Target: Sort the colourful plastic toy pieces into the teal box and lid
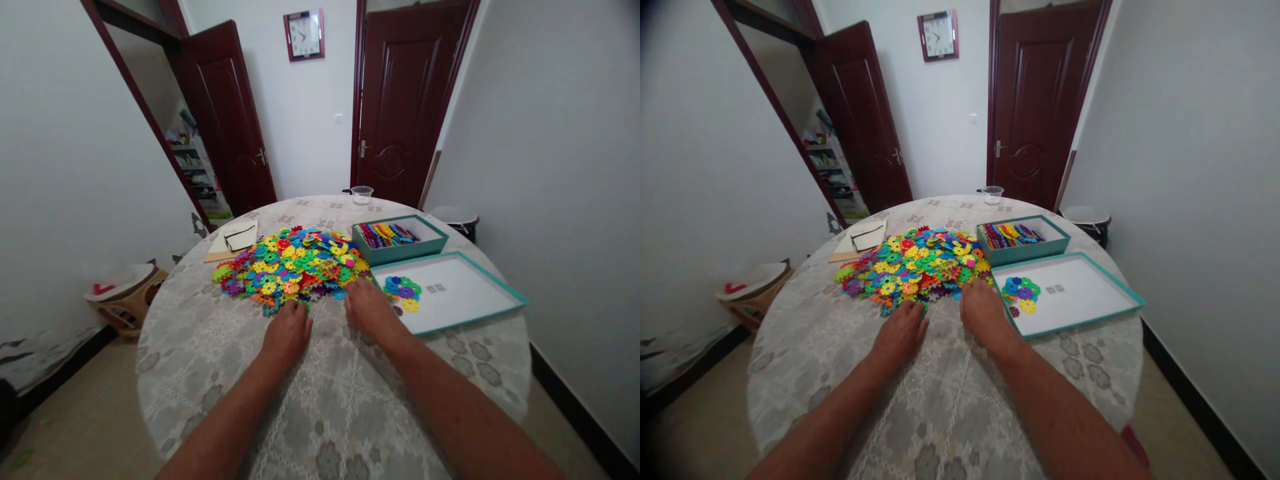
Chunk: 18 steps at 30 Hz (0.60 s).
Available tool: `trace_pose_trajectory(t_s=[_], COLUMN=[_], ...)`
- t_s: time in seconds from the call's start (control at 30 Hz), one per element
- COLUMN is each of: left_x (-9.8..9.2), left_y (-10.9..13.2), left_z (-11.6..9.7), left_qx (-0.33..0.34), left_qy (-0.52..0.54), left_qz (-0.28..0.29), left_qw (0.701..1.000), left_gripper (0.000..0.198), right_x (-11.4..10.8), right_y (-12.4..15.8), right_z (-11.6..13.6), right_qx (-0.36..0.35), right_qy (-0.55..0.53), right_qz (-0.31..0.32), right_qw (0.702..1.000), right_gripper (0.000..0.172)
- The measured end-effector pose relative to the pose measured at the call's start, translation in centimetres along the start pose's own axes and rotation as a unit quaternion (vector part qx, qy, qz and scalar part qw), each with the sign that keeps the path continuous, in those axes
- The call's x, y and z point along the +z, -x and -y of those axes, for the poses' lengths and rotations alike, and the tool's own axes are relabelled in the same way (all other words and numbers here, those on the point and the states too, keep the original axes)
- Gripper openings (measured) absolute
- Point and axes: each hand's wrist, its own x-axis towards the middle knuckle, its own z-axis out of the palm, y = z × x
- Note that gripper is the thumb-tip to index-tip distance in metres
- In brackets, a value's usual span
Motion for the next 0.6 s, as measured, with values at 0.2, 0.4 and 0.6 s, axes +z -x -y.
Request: trace_pose_trajectory(t_s=[0.2, 0.4, 0.6], left_x=[0.6, 1.1, 1.6], left_y=[0.0, -0.4, -0.7], left_z=[-1.1, -1.3, -1.5], left_qx=[-0.077, -0.096, -0.125], left_qy=[-0.033, -0.054, -0.071], left_qz=[-0.021, -0.022, -0.042], left_qw=[0.996, 0.994, 0.989], left_gripper=[0.03, 0.035, 0.036], right_x=[2.6, 2.1, 1.3], right_y=[0.2, 0.0, 0.9], right_z=[2.4, 2.1, 2.5], right_qx=[0.0, 0.013, 0.078], right_qy=[-0.018, -0.023, 0.021], right_qz=[0.021, 0.043, 0.04], right_qw=[1.0, 0.999, 0.996], right_gripper=[0.029, 0.029, 0.035])
